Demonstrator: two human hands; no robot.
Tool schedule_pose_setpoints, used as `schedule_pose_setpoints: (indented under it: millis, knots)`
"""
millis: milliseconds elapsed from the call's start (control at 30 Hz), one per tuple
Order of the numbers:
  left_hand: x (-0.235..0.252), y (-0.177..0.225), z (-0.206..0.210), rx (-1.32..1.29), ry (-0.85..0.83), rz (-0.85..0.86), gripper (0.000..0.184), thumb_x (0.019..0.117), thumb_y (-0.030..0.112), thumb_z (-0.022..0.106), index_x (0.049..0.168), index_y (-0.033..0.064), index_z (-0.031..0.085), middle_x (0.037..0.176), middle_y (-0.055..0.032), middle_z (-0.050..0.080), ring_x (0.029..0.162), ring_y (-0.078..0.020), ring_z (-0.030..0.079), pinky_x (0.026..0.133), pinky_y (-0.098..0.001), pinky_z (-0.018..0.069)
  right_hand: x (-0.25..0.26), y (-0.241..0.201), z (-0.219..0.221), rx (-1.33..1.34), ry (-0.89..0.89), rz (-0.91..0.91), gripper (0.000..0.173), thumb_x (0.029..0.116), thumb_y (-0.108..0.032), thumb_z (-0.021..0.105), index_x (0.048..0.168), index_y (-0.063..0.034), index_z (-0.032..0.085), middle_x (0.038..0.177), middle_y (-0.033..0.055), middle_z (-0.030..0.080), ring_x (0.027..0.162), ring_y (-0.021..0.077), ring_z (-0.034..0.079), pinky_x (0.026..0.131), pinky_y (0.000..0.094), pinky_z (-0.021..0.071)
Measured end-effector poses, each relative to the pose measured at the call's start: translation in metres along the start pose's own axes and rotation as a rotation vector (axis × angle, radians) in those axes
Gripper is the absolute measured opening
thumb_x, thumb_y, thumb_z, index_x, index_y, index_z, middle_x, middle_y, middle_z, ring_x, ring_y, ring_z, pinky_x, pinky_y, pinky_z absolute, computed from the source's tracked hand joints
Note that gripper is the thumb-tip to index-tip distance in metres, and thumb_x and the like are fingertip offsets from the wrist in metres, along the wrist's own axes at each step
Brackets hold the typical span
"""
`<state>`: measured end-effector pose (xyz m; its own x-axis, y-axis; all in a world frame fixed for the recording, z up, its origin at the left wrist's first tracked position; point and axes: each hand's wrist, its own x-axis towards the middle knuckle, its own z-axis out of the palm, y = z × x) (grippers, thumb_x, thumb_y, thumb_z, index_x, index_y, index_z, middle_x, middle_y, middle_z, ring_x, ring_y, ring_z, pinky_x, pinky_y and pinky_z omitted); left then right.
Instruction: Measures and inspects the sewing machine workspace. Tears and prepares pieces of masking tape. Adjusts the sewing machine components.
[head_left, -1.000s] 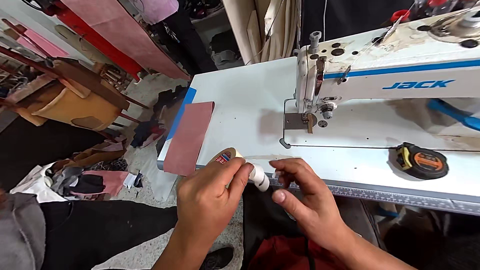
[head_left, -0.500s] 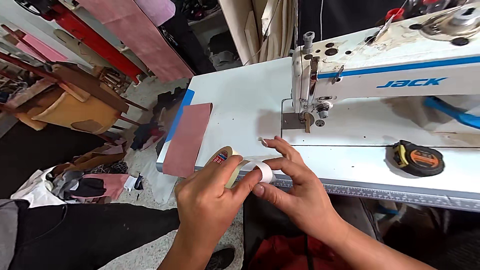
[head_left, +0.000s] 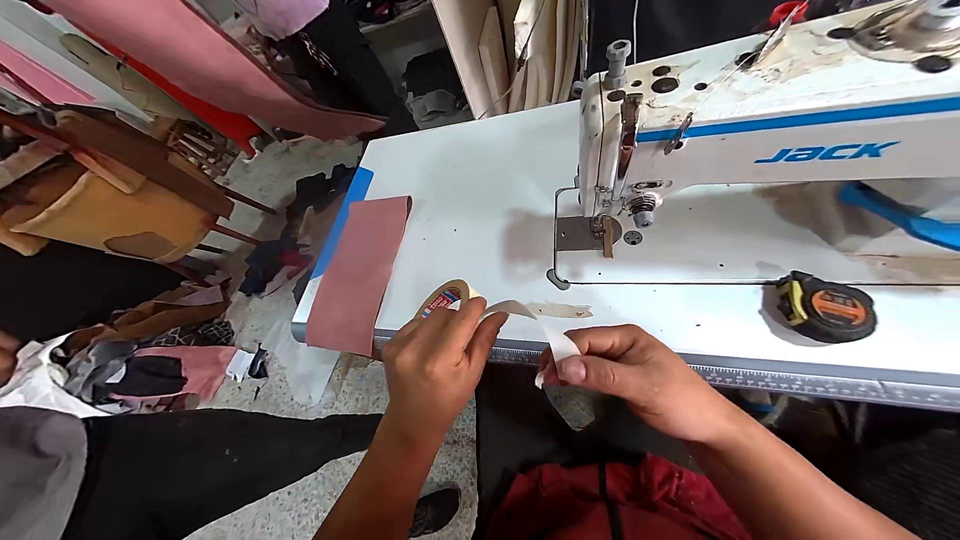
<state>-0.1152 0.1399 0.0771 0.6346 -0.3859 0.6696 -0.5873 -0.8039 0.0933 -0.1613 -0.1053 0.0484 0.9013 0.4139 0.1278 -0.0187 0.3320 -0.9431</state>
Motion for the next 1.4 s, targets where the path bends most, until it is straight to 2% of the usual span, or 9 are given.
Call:
schedule_pose_setpoints:
  millis: [367,567,733,933,1033,1200,1267,1333,1400]
  knots:
    - [-0.045,-0.034,0.077,-0.147,-0.186,0.022,0.029,0.0998,0.023,0.068,0.128,0.0191,0.074,0.112,-0.0102,0.07,0.099,-0.0228,0.068,0.085,-0.038,0.0581,-0.035,0.042,-0.016,0.417,0.177,0.52,0.043,0.1076,-0.039,0.045,0.089,-0.0083,0.069,0.085,0.0051,0.068,0.067,0.0087,0.063,0.057,0.0212,0.0521]
    - [-0.045,-0.02,0.057,-0.091,-0.225,-0.205,0.072,0.0949,0.027,0.072,0.156,0.0079,0.041,0.132,-0.0147,0.066,0.124,-0.0318,0.062,0.109,-0.0544,0.0453,-0.047,0.054,-0.008,0.482,0.155,0.5,0.043,0.1076,-0.039,0.044,0.088,-0.0095,0.067,0.086,0.0047,0.067,0.068,0.0095,0.063,0.06,0.023,0.0536]
    - [-0.076,0.043,0.023,-0.557,-0.279,-0.769,0.033,0.1009,0.036,0.062,0.113,0.0068,0.07,0.1,-0.0033,0.074,0.09,-0.0146,0.074,0.079,-0.0388,0.0644,-0.058,0.075,0.004,0.413,0.009,0.534,0.046,0.1078,-0.045,0.046,0.092,-0.0098,0.07,0.09,0.0037,0.069,0.071,0.0099,0.064,0.063,0.026,0.055]
    - [-0.079,0.068,0.03,-1.086,-0.228,-1.373,0.014,0.1033,0.006,0.056,0.105,-0.0039,0.066,0.091,-0.0203,0.076,0.078,-0.0318,0.076,0.073,-0.0432,0.0658,-0.061,0.088,0.012,0.031,-0.16,0.57,0.048,0.1052,-0.052,0.051,0.1,-0.0093,0.073,0.085,0.0044,0.071,0.068,0.0117,0.063,0.06,0.029,0.052]
    - [-0.084,0.062,0.021,-1.115,-0.208,-1.448,0.014,0.1051,0.005,0.051,0.108,-0.005,0.061,0.089,-0.023,0.074,0.077,-0.0336,0.076,0.073,-0.0445,0.0656,-0.055,0.055,0.0,-0.62,-0.207,0.447,0.049,0.0977,-0.065,0.055,0.104,-0.0207,0.074,0.086,-0.0045,0.072,0.076,0.0092,0.068,0.07,0.0371,0.0589]
    - [-0.097,0.033,0.007,-0.969,-0.358,-1.321,0.012,0.0981,0.01,0.062,0.099,0.0027,0.071,0.08,-0.0126,0.071,0.067,-0.0214,0.068,0.063,-0.0371,0.0576,0.038,0.02,0.01,-1.283,-0.282,-0.438,0.028,0.1016,-0.041,0.058,0.115,-0.0241,0.076,0.113,-0.0023,0.07,0.106,0.0152,0.065,0.087,0.0385,0.0557]
    - [-0.099,0.021,-0.001,-0.912,-0.4,-1.268,0.013,0.0974,0.013,0.065,0.095,0.006,0.075,0.078,-0.0097,0.071,0.068,-0.0197,0.067,0.063,-0.0372,0.0574,0.082,0.034,0.016,-1.304,-0.544,-0.5,0.027,0.1024,-0.042,0.057,0.113,-0.0267,0.076,0.142,0.0006,0.06,0.142,0.0245,0.046,0.119,0.0551,0.0348]
    - [-0.099,0.008,-0.009,-0.856,-0.442,-1.237,0.014,0.0979,0.015,0.066,0.092,0.0082,0.076,0.075,-0.0081,0.072,0.065,-0.019,0.069,0.061,-0.0367,0.0598,0.11,0.049,0.022,-1.282,-0.716,-0.457,0.024,0.1012,-0.043,0.059,0.107,-0.0268,0.077,0.153,0.0014,0.053,0.153,0.0288,0.032,0.125,0.0622,0.0193]
    - [-0.1,-0.001,-0.015,-0.786,-0.504,-1.205,0.014,0.0984,0.017,0.067,0.092,0.0108,0.077,0.074,-0.0049,0.072,0.062,-0.0161,0.07,0.059,-0.0345,0.0612,0.12,0.057,0.027,-1.261,-0.742,-0.425,0.022,0.1009,-0.042,0.06,0.1,-0.026,0.076,0.147,-0.0007,0.058,0.151,0.0269,0.036,0.124,0.0611,0.0227]
